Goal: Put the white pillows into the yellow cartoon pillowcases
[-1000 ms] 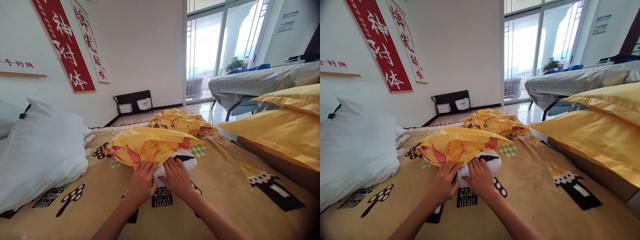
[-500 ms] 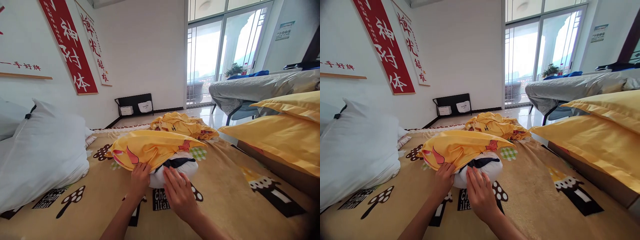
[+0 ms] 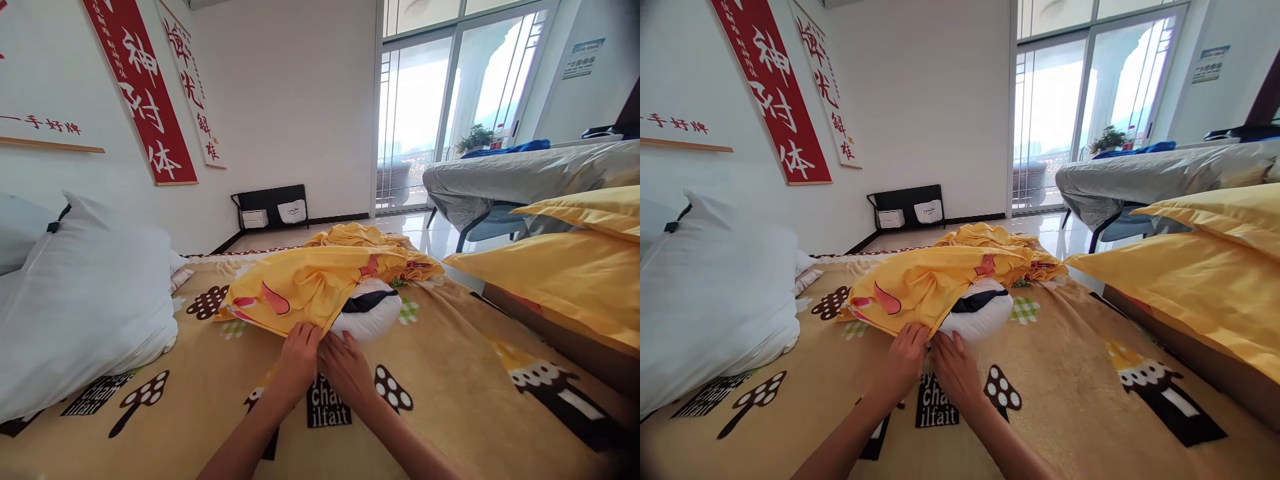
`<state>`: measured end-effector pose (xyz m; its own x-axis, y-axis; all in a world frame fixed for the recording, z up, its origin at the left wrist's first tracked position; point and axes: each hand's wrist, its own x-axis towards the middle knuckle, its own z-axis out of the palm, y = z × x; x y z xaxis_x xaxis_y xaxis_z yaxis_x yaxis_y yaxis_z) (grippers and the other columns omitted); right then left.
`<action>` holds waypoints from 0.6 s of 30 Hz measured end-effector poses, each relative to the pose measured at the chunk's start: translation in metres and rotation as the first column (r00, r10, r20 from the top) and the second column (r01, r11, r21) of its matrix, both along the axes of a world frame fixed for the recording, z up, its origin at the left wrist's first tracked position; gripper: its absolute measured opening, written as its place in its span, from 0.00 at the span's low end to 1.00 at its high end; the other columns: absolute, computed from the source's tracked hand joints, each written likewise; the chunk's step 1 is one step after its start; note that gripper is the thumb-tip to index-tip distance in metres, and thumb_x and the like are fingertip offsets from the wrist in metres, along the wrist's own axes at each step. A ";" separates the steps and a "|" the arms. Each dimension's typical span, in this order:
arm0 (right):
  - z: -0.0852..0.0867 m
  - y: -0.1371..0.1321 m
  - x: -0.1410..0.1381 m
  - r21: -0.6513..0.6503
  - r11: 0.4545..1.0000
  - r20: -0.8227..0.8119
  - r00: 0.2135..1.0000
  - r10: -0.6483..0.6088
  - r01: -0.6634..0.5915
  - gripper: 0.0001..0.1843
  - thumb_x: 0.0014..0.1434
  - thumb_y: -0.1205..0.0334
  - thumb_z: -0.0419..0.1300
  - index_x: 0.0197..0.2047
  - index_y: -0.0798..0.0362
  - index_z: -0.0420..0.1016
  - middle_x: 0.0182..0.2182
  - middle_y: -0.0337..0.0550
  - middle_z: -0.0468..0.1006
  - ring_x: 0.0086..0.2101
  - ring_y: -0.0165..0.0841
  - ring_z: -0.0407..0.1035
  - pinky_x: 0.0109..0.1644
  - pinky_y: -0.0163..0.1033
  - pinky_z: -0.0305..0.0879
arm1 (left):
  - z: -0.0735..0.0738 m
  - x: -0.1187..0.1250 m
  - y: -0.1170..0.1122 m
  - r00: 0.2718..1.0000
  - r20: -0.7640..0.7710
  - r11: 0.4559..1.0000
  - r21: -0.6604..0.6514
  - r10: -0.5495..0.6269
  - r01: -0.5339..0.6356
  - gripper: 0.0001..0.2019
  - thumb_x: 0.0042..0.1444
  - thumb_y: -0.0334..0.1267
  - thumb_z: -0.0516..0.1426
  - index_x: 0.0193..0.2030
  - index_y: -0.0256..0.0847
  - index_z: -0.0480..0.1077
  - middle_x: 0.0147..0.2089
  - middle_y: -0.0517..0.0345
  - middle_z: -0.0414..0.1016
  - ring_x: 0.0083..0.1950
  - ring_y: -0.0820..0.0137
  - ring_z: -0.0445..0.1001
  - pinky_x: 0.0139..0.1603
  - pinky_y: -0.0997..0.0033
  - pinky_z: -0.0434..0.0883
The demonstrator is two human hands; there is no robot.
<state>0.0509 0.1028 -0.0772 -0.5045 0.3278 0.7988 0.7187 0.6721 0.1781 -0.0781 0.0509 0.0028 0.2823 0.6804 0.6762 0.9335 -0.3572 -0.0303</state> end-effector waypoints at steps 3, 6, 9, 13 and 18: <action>-0.001 0.011 0.000 0.018 0.999 0.010 0.999 0.032 -0.032 0.16 0.63 0.69 0.50 0.51 0.54 0.72 0.46 0.46 0.79 0.51 0.36 0.67 0.63 0.48 0.51 | -0.011 0.012 0.008 0.999 -0.017 0.994 0.101 0.036 -0.034 0.10 0.57 0.24 0.48 0.38 0.39 0.67 0.35 0.53 0.70 0.38 0.64 0.67 0.38 0.65 0.69; 0.006 0.017 0.006 0.027 0.995 0.045 0.994 0.095 -0.097 0.17 0.63 0.70 0.49 0.52 0.54 0.72 0.46 0.46 0.79 0.51 0.35 0.67 0.63 0.46 0.52 | -0.012 0.013 0.018 0.999 0.050 0.983 0.183 -0.001 -0.008 0.09 0.56 0.24 0.49 0.36 0.39 0.67 0.34 0.54 0.70 0.37 0.65 0.67 0.38 0.66 0.68; 0.024 0.016 0.026 0.025 0.963 0.183 0.948 0.261 -0.269 0.19 0.65 0.69 0.46 0.54 0.54 0.70 0.53 0.44 0.75 0.56 0.29 0.63 0.64 0.41 0.50 | -0.007 0.000 0.023 0.979 0.200 0.953 0.300 -0.026 -0.036 0.10 0.53 0.22 0.49 0.33 0.40 0.66 0.31 0.56 0.69 0.35 0.68 0.68 0.36 0.69 0.68; 0.053 -0.001 0.063 0.158 0.923 0.187 0.928 0.321 -0.351 0.21 0.64 0.68 0.49 0.59 0.50 0.67 0.56 0.42 0.73 0.60 0.27 0.58 0.64 0.39 0.49 | -0.007 -0.028 0.008 0.969 0.247 0.913 0.401 -0.027 -0.077 0.11 0.51 0.22 0.48 0.32 0.42 0.65 0.30 0.58 0.68 0.32 0.71 0.69 0.33 0.73 0.68; 0.066 -0.030 0.063 -0.020 0.999 -0.300 0.953 0.040 -0.048 0.43 0.53 0.36 0.59 0.60 0.61 0.62 0.52 0.63 0.70 0.56 0.52 0.60 0.56 0.56 0.55 | -0.016 -0.051 -0.031 0.962 0.270 0.862 0.496 -0.040 -0.103 0.12 0.52 0.20 0.48 0.34 0.43 0.63 0.31 0.60 0.66 0.33 0.73 0.70 0.35 0.74 0.70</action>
<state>0.1139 0.0729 -0.0115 -0.2581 0.3342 0.9065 0.7060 0.7058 -0.0592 -0.1287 0.0203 -0.0137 0.0310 0.2336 0.9718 0.9427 -0.3300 0.0493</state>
